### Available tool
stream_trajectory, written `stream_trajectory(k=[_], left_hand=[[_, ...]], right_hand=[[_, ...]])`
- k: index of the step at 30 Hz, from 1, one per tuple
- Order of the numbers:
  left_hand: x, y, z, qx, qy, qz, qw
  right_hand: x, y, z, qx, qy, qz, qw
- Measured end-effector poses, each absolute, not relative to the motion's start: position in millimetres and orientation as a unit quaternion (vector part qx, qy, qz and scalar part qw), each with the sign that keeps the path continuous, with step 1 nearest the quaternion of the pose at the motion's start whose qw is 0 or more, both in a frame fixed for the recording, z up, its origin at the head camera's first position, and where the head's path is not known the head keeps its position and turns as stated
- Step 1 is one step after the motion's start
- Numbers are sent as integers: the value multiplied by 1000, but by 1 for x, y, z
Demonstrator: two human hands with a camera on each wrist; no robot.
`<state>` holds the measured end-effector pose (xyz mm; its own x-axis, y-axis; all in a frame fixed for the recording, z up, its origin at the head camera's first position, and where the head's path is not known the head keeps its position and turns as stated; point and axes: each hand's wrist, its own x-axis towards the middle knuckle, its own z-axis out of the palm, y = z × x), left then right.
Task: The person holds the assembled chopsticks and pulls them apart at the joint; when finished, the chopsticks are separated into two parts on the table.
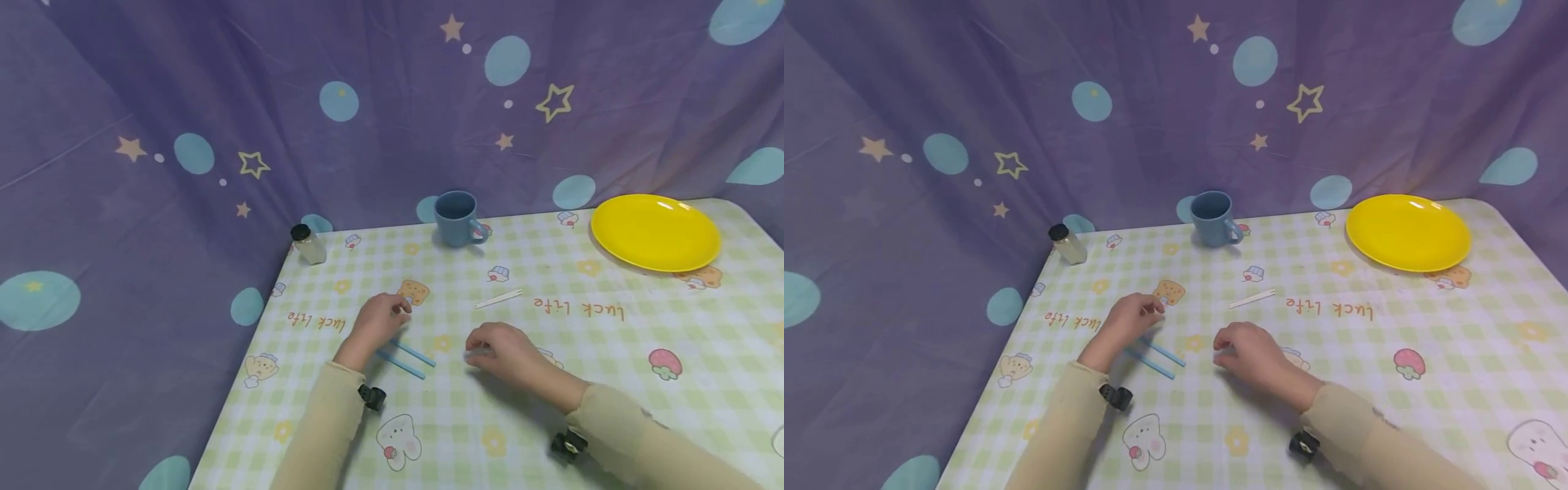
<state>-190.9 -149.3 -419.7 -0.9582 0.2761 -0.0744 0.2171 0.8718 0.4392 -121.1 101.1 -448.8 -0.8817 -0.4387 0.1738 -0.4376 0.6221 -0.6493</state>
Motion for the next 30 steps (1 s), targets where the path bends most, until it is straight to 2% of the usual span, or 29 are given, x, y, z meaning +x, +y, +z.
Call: stream_trajectory(k=[11, 24, 30], left_hand=[[-172, -181, -419, 190, 973, 119, 62], [-171, -188, -431, 179, 976, 104, 63], [-171, -189, -436, 198, 975, 95, 39]], right_hand=[[-124, 59, -454, -279, 894, -350, 33], [-128, 32, -463, -240, 914, -322, 54], [-130, 25, -463, -215, 930, -296, 46]])
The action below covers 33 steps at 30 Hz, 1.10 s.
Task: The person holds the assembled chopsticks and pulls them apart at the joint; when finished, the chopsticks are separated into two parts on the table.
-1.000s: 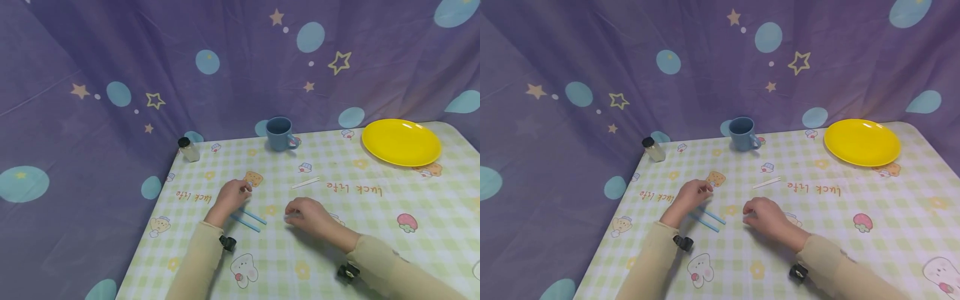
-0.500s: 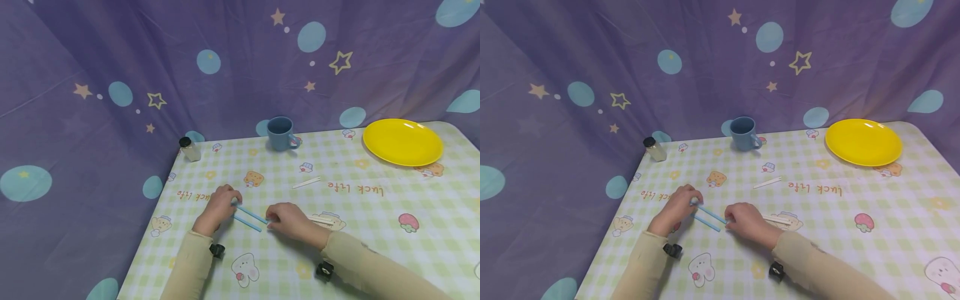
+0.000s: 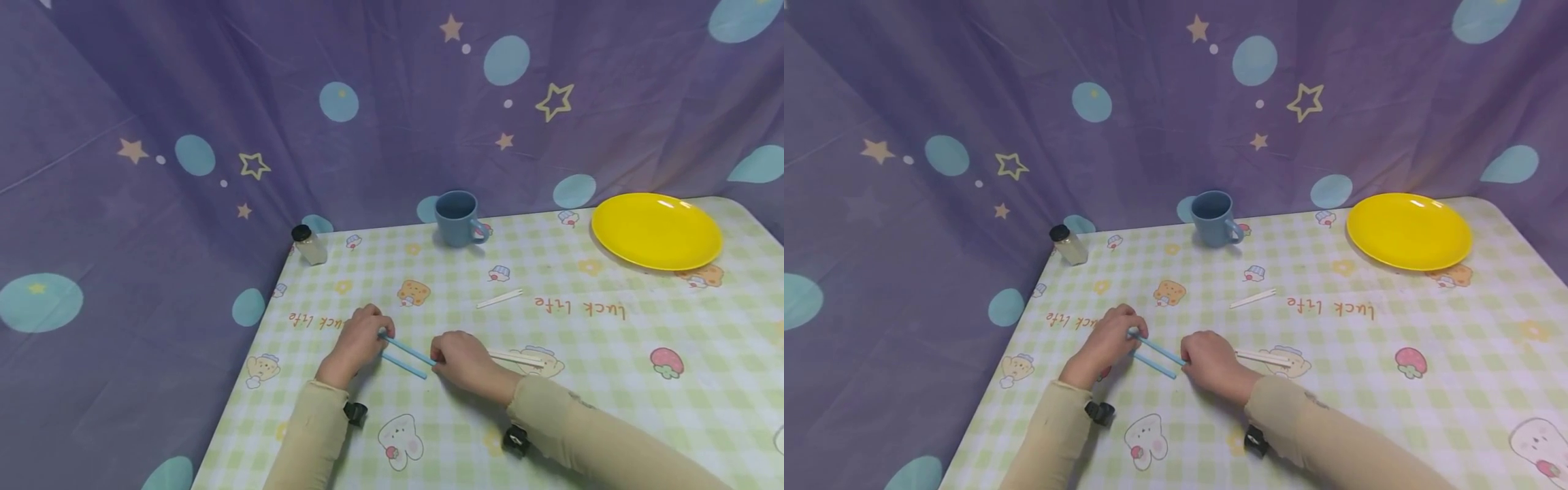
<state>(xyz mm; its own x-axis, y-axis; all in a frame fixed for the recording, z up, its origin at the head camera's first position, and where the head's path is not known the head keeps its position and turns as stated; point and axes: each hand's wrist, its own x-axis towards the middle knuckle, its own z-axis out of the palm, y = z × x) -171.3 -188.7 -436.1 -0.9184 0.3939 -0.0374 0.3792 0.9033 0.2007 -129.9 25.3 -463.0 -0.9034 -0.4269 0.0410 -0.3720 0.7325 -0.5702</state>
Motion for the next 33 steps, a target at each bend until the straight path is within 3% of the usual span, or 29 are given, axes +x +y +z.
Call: stream_trajectory(k=[17, 33], left_hand=[[-168, -189, -440, 211, 970, 119, 29], [-164, -166, -430, 263, 938, 224, 20]], right_hand=[[-131, 33, -461, -186, 930, -317, 8], [-131, 88, -440, -180, 915, -362, 3]])
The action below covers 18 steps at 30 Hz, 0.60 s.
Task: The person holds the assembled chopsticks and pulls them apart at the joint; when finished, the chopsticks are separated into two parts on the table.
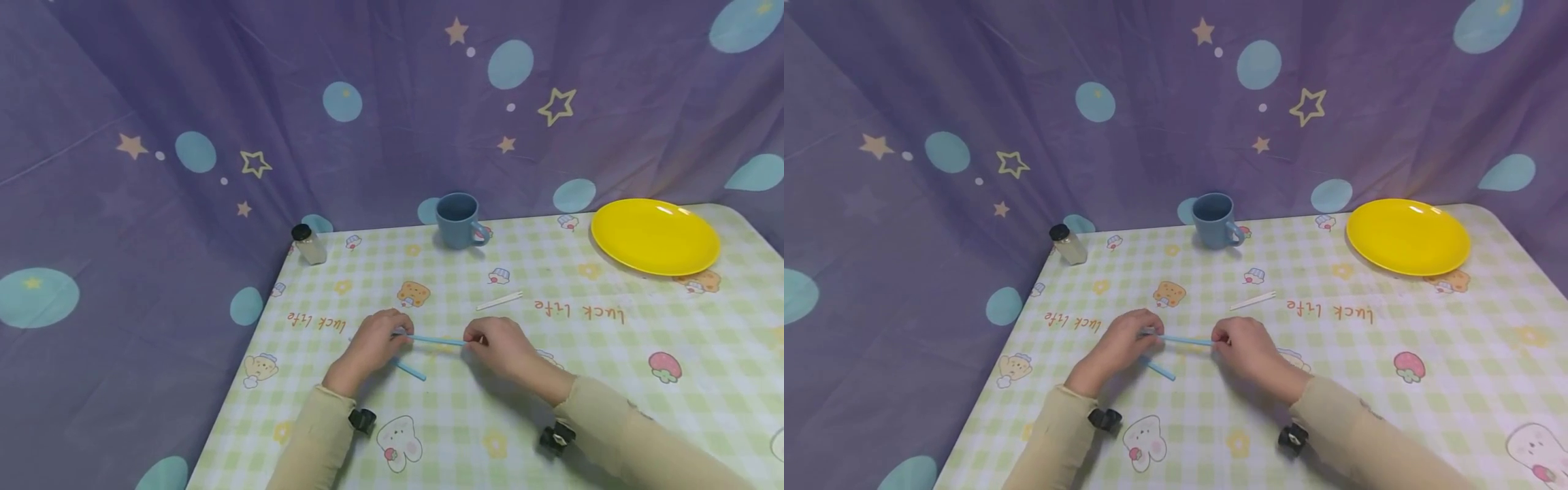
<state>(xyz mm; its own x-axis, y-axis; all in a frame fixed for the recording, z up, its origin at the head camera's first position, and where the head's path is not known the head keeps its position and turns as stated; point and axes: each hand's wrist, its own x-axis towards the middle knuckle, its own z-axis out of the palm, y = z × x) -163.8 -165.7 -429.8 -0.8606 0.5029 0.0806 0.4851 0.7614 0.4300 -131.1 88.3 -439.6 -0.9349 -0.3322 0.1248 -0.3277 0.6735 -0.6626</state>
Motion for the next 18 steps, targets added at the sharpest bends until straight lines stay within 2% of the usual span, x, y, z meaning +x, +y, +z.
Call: stream_trajectory(k=[10, 18], left_hand=[[-157, -137, -426, 285, 923, 257, 32], [-154, -115, -436, 325, 904, 275, 32]], right_hand=[[-127, 130, -429, -188, 904, -384, 4], [-124, 149, -428, -190, 909, -371, 1]])
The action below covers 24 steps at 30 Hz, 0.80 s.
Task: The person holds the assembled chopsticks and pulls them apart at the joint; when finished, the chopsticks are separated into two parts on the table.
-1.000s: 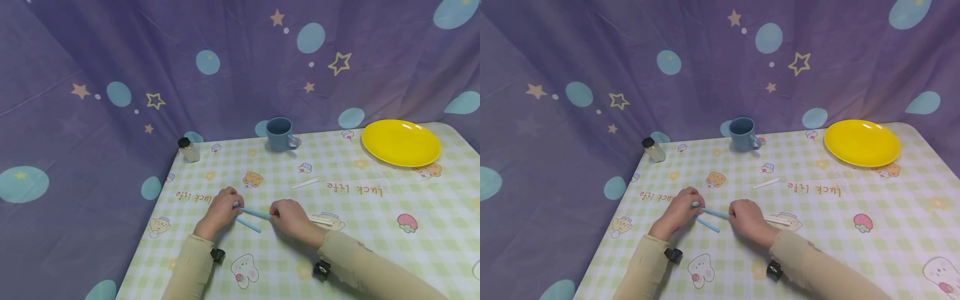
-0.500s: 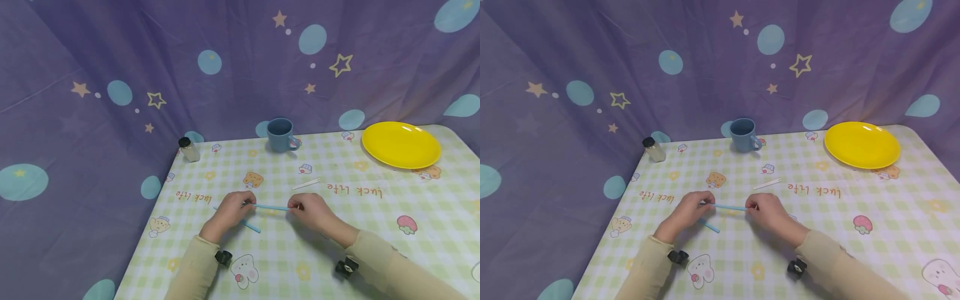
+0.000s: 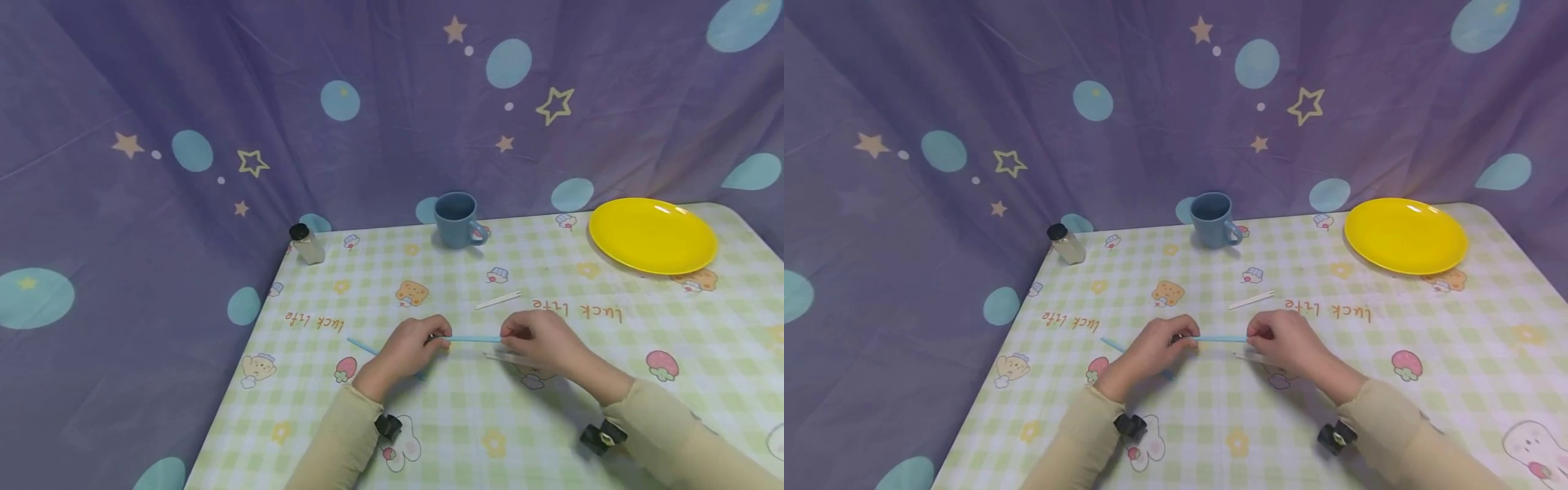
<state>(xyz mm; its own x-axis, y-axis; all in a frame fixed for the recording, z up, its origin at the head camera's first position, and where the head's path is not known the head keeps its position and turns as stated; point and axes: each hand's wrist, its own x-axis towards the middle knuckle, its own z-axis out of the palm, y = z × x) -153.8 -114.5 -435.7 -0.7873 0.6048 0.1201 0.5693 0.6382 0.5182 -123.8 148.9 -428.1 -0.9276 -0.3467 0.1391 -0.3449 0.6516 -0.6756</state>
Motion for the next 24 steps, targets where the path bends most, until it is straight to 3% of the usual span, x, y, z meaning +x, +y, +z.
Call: stream_trajectory(k=[8, 24], left_hand=[[-149, -89, -440, 334, 888, 313, 46], [-143, -58, -443, 347, 878, 329, 14]], right_hand=[[-121, 152, -432, -218, 901, -375, -10], [-118, 151, -436, -250, 891, -371, -72]])
